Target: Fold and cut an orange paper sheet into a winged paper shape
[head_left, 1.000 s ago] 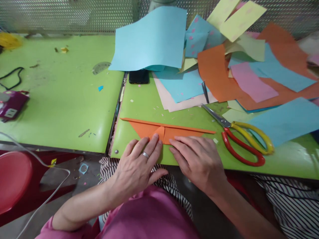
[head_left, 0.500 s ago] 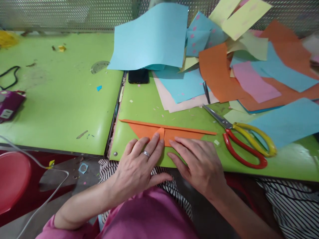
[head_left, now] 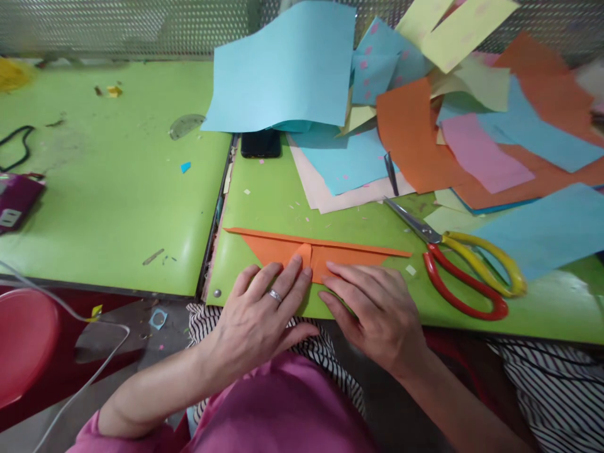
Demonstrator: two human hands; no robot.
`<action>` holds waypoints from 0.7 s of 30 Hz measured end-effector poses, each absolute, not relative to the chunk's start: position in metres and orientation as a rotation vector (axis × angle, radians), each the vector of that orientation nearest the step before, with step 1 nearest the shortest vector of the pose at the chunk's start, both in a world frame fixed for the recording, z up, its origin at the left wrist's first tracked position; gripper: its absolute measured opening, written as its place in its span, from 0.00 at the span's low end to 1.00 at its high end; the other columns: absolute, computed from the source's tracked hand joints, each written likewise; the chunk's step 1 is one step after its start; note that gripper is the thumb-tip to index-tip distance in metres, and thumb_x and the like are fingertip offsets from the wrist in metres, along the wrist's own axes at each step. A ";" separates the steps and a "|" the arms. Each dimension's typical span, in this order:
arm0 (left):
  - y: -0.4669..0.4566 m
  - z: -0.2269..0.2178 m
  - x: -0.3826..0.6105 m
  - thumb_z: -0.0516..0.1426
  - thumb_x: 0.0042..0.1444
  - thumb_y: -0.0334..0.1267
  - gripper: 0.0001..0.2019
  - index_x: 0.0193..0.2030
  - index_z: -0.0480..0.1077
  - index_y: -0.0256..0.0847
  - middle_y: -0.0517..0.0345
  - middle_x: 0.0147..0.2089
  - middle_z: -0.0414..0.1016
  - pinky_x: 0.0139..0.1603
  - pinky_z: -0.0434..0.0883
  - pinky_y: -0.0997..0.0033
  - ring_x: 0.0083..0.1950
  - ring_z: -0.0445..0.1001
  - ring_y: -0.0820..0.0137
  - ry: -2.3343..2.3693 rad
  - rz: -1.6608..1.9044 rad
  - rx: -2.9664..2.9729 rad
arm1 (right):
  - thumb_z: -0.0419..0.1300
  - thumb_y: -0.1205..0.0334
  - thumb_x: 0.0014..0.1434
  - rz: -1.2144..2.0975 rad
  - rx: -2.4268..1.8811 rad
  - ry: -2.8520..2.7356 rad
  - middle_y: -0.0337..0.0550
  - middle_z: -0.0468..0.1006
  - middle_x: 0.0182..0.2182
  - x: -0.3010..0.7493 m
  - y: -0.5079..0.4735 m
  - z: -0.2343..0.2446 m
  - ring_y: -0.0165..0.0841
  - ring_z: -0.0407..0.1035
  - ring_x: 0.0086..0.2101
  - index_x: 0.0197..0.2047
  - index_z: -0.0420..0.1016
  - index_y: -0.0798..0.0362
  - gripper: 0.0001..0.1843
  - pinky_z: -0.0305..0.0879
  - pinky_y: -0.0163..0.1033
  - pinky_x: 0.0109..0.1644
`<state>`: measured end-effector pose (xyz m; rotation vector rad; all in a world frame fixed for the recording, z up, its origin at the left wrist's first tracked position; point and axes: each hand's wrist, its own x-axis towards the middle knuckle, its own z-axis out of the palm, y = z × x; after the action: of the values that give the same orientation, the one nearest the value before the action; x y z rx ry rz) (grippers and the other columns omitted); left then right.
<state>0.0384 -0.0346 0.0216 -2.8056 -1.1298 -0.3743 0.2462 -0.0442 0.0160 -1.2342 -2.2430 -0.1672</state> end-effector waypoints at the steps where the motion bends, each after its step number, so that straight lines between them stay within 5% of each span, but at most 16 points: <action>1: -0.035 0.021 0.038 0.45 0.65 0.58 0.31 0.63 0.64 0.36 0.54 0.67 0.65 0.55 0.63 0.57 0.57 0.64 0.58 -1.122 -0.383 -2.809 | 0.64 0.67 0.57 -0.155 -1.223 -2.246 0.49 0.82 0.42 0.246 -0.044 0.015 0.38 0.74 0.39 0.44 0.73 0.55 0.11 0.66 0.45 0.43; 21: -0.031 0.020 0.029 0.48 0.65 0.55 0.30 0.66 0.60 0.37 0.55 0.69 0.61 0.58 0.62 0.55 0.59 0.63 0.58 -1.046 -0.364 -2.906 | 0.62 0.70 0.57 -0.101 -1.165 -2.284 0.46 0.82 0.45 0.248 -0.042 0.016 0.36 0.75 0.44 0.44 0.74 0.53 0.11 0.67 0.43 0.50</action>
<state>0.0292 -0.0309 0.0200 -2.9058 -1.0461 -0.3639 0.2483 -0.0421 0.0160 -1.1652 -2.2837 -0.1008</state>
